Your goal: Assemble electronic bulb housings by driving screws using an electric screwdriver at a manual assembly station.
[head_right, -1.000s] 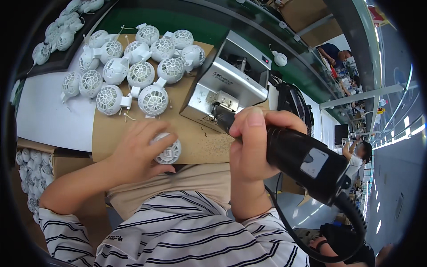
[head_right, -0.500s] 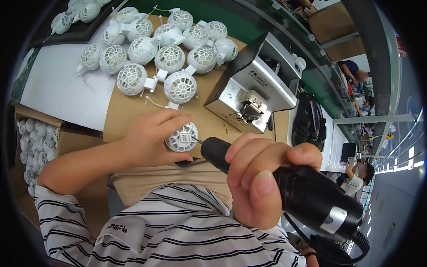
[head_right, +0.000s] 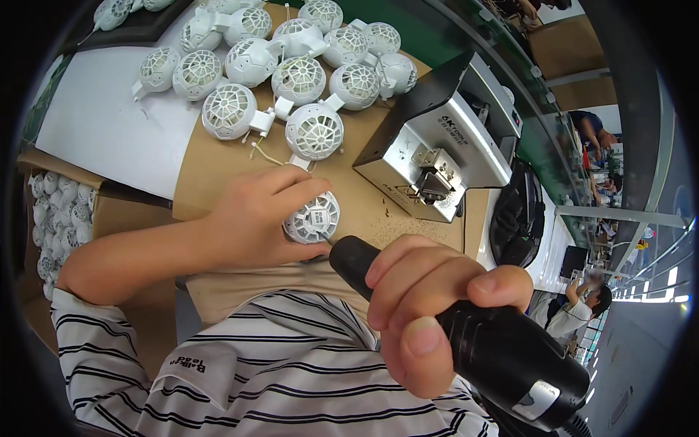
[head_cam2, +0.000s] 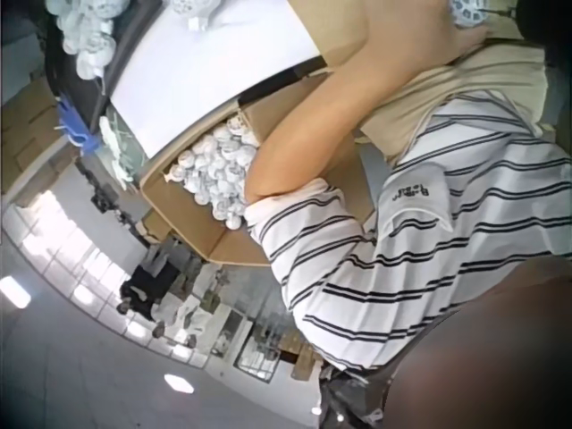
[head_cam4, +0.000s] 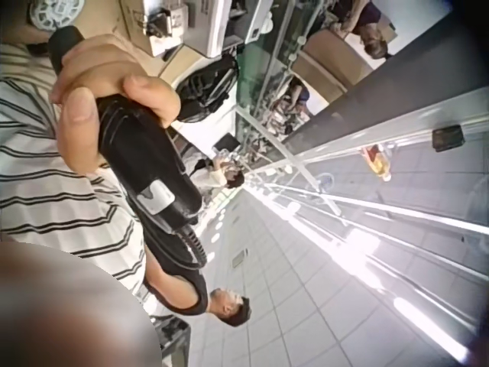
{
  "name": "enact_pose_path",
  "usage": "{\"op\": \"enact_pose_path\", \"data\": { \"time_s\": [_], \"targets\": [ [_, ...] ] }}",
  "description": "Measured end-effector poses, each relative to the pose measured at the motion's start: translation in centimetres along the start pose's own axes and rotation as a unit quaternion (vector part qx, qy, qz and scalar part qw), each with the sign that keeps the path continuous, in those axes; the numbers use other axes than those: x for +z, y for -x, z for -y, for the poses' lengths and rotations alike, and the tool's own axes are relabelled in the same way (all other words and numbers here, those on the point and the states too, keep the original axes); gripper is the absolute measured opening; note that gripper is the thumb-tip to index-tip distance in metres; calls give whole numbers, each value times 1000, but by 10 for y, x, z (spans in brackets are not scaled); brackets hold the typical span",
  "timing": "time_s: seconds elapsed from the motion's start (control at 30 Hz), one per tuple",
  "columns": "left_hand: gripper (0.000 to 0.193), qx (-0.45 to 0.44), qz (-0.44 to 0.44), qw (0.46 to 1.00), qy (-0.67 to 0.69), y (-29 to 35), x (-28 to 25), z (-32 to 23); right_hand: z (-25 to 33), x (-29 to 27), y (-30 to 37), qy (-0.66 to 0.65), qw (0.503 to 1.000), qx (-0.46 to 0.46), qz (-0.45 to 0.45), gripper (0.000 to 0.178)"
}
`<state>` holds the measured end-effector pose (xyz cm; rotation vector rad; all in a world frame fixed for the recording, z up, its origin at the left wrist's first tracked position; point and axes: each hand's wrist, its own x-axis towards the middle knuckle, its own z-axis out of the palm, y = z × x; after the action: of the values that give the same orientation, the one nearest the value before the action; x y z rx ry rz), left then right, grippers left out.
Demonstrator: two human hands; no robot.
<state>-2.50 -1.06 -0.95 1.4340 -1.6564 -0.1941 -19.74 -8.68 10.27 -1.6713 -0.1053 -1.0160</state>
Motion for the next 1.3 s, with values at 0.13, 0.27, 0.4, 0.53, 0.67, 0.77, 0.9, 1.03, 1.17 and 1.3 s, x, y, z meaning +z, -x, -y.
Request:
{"op": "enact_pose_path", "data": {
  "time_s": [0.13,0.27,0.4,0.53,0.67,0.77,0.9,1.03,1.17,1.3],
  "targets": [
    [62,-26,42,999,5,0,0,-1,4,3,-1,8,1000,13,-11,43],
    [62,-32,43,999,3,2,0,-2,4,8,-1,17,1000,15,-10,40],
    [62,-37,48,998,4,1,3,-2,2,5,-4,24,999,15,14,39],
    [60,-38,57,998,6,-1,3,-2,-2,5,-6,31,999,8,32,38],
    [55,-28,64,998,12,-4,1,-3,-2,5,-4,44,999,-15,21,40],
    [53,27,-24,999,-21,-6,-1,-5,19,-8,-1,-13,999,-43,-4,40],
    [50,77,-48,996,-19,-7,-3,-7,25,-31,-4,40,990,-69,-118,41],
    [47,105,-20,994,5,-5,-5,-1,21,-37,-10,125,959,-83,-239,40],
    [42,114,-6,993,39,-10,-5,2,11,-32,-16,191,948,-96,-237,39],
    [39,88,2,992,93,-11,-7,3,-8,-32,-9,263,917,-64,-294,39]
  ]
}}
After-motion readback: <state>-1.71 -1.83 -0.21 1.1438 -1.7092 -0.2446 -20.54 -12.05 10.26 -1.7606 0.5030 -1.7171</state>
